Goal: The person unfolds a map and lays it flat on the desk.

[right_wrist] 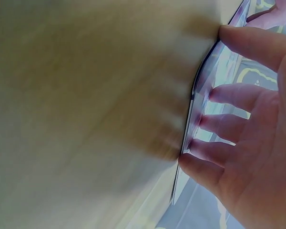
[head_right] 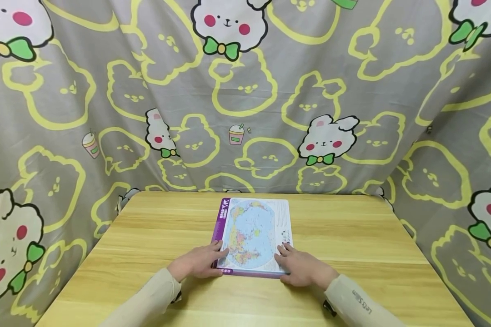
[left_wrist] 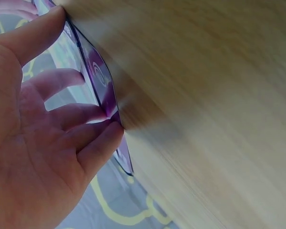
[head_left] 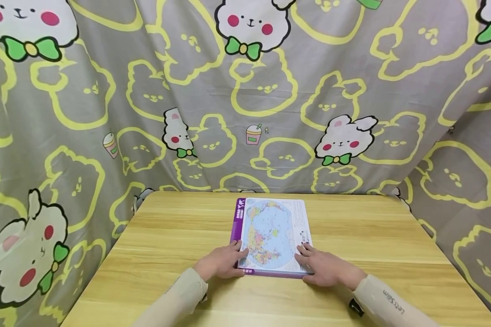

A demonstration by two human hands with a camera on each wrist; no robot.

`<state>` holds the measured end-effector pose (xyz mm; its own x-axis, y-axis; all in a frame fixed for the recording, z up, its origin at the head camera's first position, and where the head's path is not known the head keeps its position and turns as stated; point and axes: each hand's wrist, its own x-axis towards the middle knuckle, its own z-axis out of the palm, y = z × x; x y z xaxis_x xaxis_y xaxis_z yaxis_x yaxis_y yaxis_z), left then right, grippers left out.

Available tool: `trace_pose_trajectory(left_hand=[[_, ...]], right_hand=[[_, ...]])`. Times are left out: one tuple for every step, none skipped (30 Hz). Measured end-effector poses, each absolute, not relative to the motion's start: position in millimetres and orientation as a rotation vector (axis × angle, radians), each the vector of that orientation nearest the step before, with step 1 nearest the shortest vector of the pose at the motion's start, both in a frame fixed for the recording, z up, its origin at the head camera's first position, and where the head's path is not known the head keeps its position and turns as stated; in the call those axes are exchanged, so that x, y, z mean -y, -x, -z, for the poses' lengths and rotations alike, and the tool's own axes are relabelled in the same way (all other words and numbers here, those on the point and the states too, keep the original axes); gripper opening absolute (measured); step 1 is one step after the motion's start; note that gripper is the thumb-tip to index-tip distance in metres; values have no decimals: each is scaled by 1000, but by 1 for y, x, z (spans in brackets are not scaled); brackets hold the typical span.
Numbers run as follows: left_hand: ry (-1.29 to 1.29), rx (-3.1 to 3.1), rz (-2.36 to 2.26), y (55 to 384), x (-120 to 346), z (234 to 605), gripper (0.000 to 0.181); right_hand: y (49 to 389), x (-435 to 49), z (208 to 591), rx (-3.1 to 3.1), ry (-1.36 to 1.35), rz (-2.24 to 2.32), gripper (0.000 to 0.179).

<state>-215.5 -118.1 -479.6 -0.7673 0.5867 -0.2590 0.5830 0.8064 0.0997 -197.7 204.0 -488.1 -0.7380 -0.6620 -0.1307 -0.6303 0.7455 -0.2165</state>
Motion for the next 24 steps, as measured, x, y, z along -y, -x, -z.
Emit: trace_pose_trajectory(left_hand=[[-897, -2716, -19, 215, 118, 480, 66], [-896, -2715, -18, 215, 118, 479, 66], [-892, -2714, -18, 214, 117, 479, 66], [-890, -2714, -17, 214, 117, 479, 65], [-889, -2714, -14, 213, 117, 479, 65], [-890, -2715, -13, 213, 117, 479, 65], [-891, -2716, -8, 213, 117, 479, 65], [-892, -2715, -5, 212, 117, 479, 65], [-893, -2715, -2, 212, 116, 479, 65], [-896, -2714, -1, 212, 116, 479, 64], [-900, -2714, 1, 212, 116, 478, 64], [-904, -2714, 5, 212, 116, 479, 64], [-908, -2715, 11, 212, 116, 479, 64], [-911, -2715, 14, 212, 116, 480, 64], [-916, -2718, 19, 212, 116, 480, 64], [-918, -2720, 23, 212, 116, 481, 64], [-921, -2723, 28, 212, 116, 481, 64], [-919, -2724, 32, 212, 116, 481, 64], [-919, -2725, 33, 211, 116, 481, 64], [-918, -2726, 35, 211, 116, 481, 64], [-918, -2727, 36, 211, 116, 480, 64], [-917, -2727, 38, 211, 116, 480, 64], [-916, -2728, 38, 211, 116, 480, 64], [-915, -2729, 39, 211, 116, 480, 64]], right_hand=[[198, -204, 488, -2746, 1024, 236, 61], [199, -204, 488, -2746, 1022, 236, 61], [199, -204, 487, -2744, 1019, 236, 61], [200, -204, 487, -2743, 1015, 236, 61], [200, -204, 487, -2739, 1011, 238, 61], [201, -204, 487, -2737, 1008, 241, 61], [201, -204, 487, -2734, 1005, 246, 62], [202, -204, 487, -2734, 1004, 241, 62], [202, -205, 487, -2735, 1001, 240, 62], [203, -205, 488, -2734, 1000, 237, 62], [203, -205, 488, -2735, 999, 234, 62], [204, -205, 488, -2736, 998, 231, 62], [204, -205, 489, -2737, 997, 230, 62], [205, -205, 489, -2738, 997, 225, 62], [205, -206, 489, -2738, 996, 226, 62], [205, -206, 490, -2738, 995, 225, 62], [205, -206, 490, -2738, 993, 226, 62], [205, -206, 490, -2738, 992, 227, 62], [205, -206, 490, -2738, 992, 227, 62], [205, -206, 490, -2738, 991, 226, 62], [205, -206, 490, -2738, 991, 226, 62], [206, -206, 490, -2738, 992, 227, 62], [206, -206, 490, -2739, 995, 226, 62], [206, -206, 490, -2740, 997, 224, 62]])
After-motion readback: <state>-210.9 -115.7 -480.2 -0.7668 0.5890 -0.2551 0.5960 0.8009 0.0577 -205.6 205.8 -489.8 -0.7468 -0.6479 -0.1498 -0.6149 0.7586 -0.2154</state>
